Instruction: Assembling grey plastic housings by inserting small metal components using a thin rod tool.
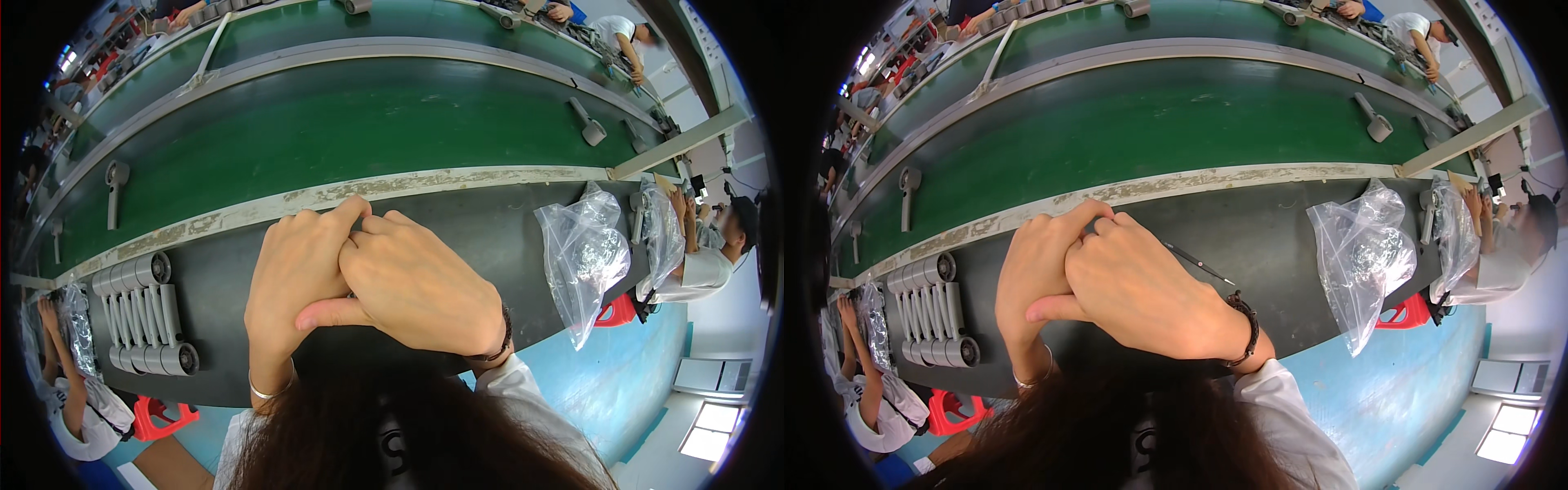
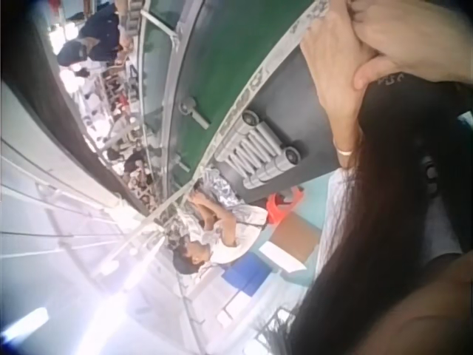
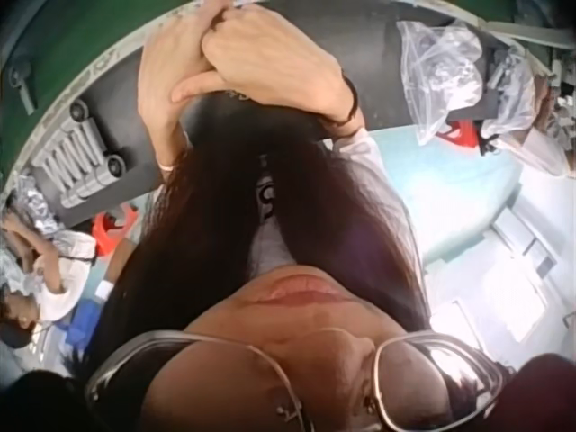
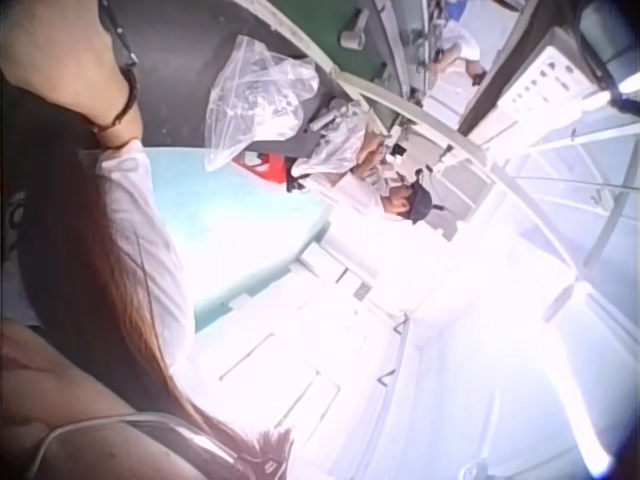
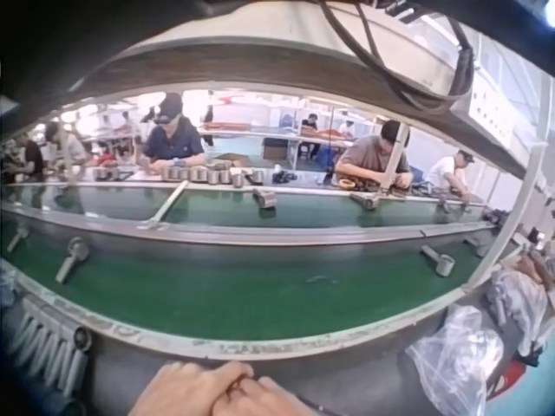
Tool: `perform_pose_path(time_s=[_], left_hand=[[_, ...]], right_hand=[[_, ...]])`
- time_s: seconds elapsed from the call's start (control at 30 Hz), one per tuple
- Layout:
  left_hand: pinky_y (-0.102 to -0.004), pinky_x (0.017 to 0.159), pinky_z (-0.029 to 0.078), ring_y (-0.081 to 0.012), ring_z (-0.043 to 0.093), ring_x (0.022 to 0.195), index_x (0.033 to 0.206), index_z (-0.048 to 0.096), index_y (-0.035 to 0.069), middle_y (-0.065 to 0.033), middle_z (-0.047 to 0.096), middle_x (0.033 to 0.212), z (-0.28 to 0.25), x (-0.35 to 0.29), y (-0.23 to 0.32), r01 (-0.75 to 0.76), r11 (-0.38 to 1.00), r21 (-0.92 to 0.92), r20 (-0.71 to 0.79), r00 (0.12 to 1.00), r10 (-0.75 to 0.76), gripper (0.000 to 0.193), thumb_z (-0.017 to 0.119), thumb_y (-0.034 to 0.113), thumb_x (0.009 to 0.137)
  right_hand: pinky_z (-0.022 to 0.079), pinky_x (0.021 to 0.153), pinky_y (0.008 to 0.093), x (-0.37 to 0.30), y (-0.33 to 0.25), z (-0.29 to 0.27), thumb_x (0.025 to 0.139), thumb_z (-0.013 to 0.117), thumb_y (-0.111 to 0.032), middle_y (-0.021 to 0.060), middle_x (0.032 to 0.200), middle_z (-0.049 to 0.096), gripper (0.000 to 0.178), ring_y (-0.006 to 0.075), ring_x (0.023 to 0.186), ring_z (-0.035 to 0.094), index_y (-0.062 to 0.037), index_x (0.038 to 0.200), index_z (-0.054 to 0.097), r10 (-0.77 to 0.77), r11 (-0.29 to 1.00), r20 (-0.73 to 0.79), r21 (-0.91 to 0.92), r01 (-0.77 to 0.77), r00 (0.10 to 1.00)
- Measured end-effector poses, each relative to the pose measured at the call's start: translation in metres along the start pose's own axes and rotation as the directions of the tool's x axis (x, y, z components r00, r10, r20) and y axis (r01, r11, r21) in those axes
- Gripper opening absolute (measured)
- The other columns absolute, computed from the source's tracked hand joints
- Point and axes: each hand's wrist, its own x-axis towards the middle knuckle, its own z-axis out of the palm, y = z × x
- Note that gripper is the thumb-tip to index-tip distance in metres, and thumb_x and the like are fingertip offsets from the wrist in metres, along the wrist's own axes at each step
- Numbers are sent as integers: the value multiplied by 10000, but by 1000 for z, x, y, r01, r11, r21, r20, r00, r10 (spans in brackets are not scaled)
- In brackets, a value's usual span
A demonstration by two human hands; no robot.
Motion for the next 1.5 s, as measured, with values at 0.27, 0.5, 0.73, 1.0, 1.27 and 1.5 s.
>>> perform_pose_path(time_s=[0.27, 0.5, 0.73, 1.0, 1.27, 1.5], left_hand=[[-406, 506, 396, -361, 519, 552, 843, 553, 11, -173, 536, 580, 0, -2, 0, -30, 999, 15, -51, 998, 31, 241, 623, 80, 623], [-402, 569, 406, -334, 529, 614, 862, 575, 30, -144, 566, 617, -1, -5, 1, -15, 999, 29, 30, 999, 14, 226, 612, 81, 644], [-398, 655, 413, -330, 530, 707, 920, 602, 42, -124, 605, 719, 4, -5, -6, 8, 997, -78, 92, 996, -1, 293, 628, 79, 631], [-410, 640, 420, -348, 547, 699, 930, 601, 43, -133, 611, 692, 3, -6, -8, 13, 972, -233, 93, 996, 9, 320, 635, 46, 612], [-422, 592, 410, -367, 545, 671, 914, 590, 32, -171, 588, 671, 0, -4, 3, 12, 997, -77, -22, 1000, -14, 269, 575, -2, 647], [-415, 575, 413, -375, 542, 641, 943, 601, 46, -168, 583, 656, 3, -4, -2, -7, 993, -117, -57, 998, 0, 299, 581, -3, 649]], right_hand=[[418, 670, 376, -1, 0, 1, 813, 495, -588, 170, 597, 529, 691, 314, 662, 499, 50, 549, 519, 3, 1000, -9, -1, -3, 1000], [423, 694, 376, 0, -1, -8, 784, 554, -561, 171, 632, 550, 647, 316, 719, 513, 52, 578, 542, -19, 999, 90, 42, 15, 996], [431, 691, 353, -6, 1, 8, 690, 712, -274, 147, 645, 577, 330, 303, 745, 558, 25, 628, 586, -27, 999, -53, 37, 29, 998], [430, 671, 338, -4, -5, 3, 625, 609, -15, 153, 647, 576, 51, 302, 735, 568, 5, 602, 568, 8, 997, 21, -82, -6, 1000], [422, 651, 352, -5, 1, 7, 580, 571, 11, 151, 667, 572, 57, 313, 736, 554, 9, 636, 557, -18, 996, -43, -93, 14, 999], [436, 682, 351, -2, 0, 6, 582, 573, 9, 148, 665, 572, 55, 315, 750, 558, 11, 627, 543, -28, 989, -10, -149, 26, 1000]])
